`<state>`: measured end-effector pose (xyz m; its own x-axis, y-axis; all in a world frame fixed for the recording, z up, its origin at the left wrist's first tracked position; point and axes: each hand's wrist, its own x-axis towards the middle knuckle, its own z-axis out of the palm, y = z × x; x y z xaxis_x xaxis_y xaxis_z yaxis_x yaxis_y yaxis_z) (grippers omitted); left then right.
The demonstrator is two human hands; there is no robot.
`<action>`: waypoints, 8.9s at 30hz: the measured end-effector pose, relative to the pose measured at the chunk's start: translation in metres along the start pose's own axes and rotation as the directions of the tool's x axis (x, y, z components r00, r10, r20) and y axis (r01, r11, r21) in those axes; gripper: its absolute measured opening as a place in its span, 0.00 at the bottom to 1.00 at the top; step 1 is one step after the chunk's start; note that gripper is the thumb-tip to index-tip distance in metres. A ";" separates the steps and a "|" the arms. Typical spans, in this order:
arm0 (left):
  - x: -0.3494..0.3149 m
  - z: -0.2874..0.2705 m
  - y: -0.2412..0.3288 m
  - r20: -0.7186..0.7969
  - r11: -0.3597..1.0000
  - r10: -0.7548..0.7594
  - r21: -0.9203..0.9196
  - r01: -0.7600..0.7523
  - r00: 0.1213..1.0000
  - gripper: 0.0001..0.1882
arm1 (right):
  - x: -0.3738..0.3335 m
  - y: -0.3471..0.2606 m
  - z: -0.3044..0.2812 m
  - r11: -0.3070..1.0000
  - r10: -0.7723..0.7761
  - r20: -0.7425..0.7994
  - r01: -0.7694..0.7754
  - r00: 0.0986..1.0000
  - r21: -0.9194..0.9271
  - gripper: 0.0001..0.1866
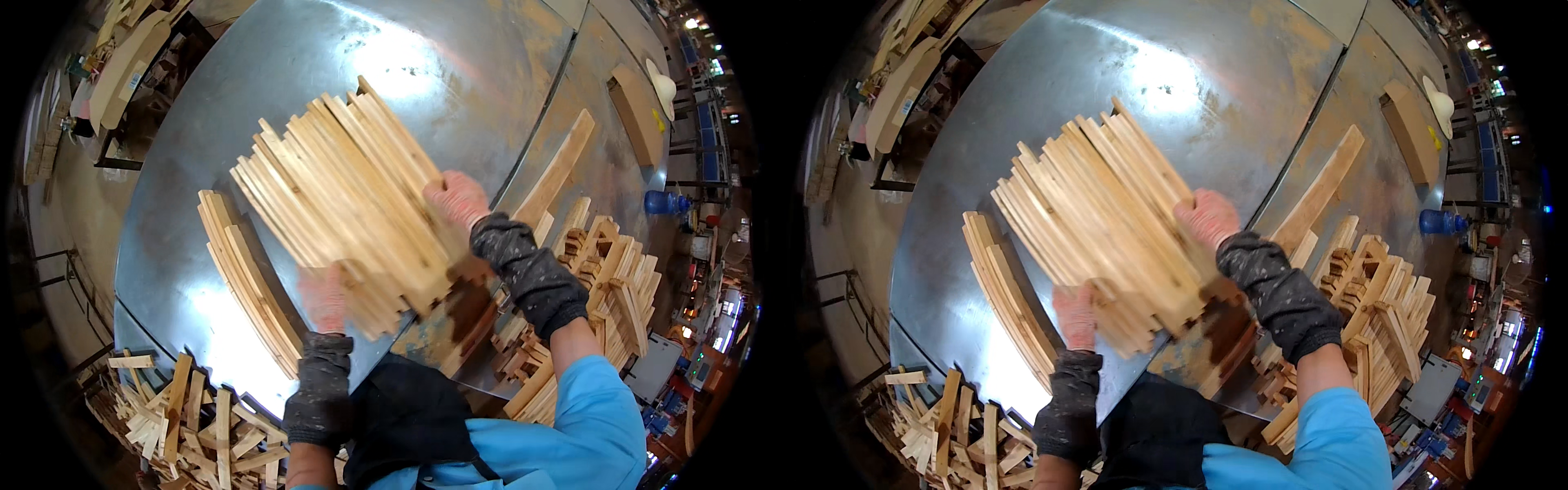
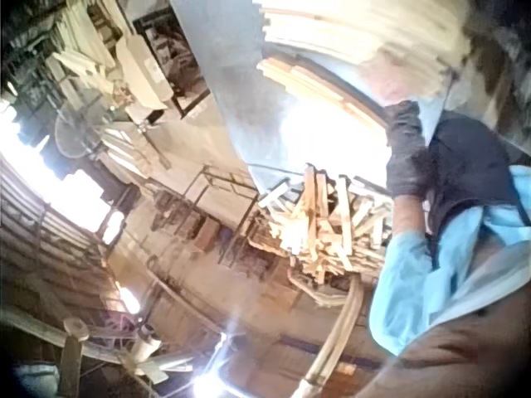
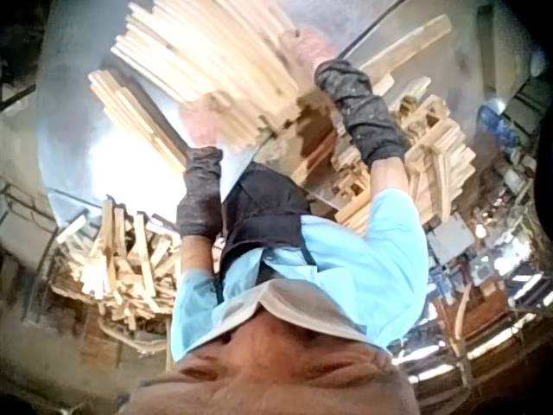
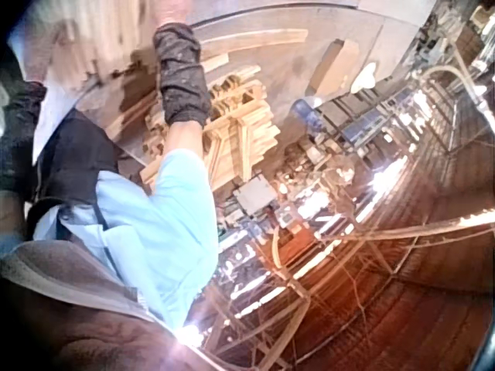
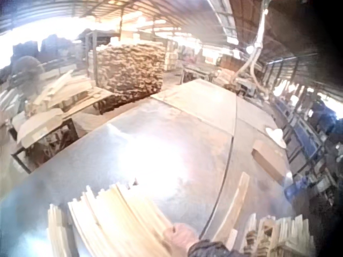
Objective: The person gathers loose wooden planks from a metal table and arranges them into neat stacks. They repeatedly pick up planks, align them, and place them into growing piles on the table surface.
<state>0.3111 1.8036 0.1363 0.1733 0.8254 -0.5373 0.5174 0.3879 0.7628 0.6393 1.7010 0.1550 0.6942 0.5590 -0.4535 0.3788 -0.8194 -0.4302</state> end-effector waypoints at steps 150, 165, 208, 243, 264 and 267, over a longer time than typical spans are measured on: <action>-0.106 -0.191 -0.168 -0.142 0.932 0.121 0.357 -0.064 0.982 0.26 | -0.379 -0.016 0.233 0.593 -0.088 0.642 -0.478 0.762 0.649 0.37; -0.077 -0.134 -0.159 0.014 0.967 0.033 -0.252 -0.029 0.999 0.19 | -0.368 -0.011 0.232 0.823 -0.138 0.521 -0.195 0.843 0.533 0.34; -0.112 -0.150 -0.173 0.165 0.832 -0.157 -0.509 0.221 0.974 0.27 | -0.326 -0.119 0.266 0.878 0.064 -0.094 -0.011 0.993 0.479 0.41; 0.038 -0.414 -0.109 -0.280 0.997 0.069 -0.004 -0.073 0.958 0.13 | -0.372 -0.053 0.214 0.926 -0.177 -0.183 0.227 0.967 0.301 0.34; -0.058 -0.266 -0.080 -0.139 0.908 0.411 -0.022 -0.418 0.901 0.23 | -0.301 -0.053 0.217 0.908 -0.403 -0.310 0.332 0.861 -0.257 0.37; -0.085 -0.206 -0.071 0.091 0.912 0.409 -0.076 -0.403 0.908 0.21 | -0.298 -0.050 0.218 0.876 -0.458 -0.281 0.373 0.844 -0.305 0.31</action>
<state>0.0870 1.7897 0.2017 0.4451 0.8707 -0.2090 0.3388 0.0523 0.9394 0.2803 1.6031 0.1417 0.5844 0.8108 0.0339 0.7779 -0.5479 -0.3077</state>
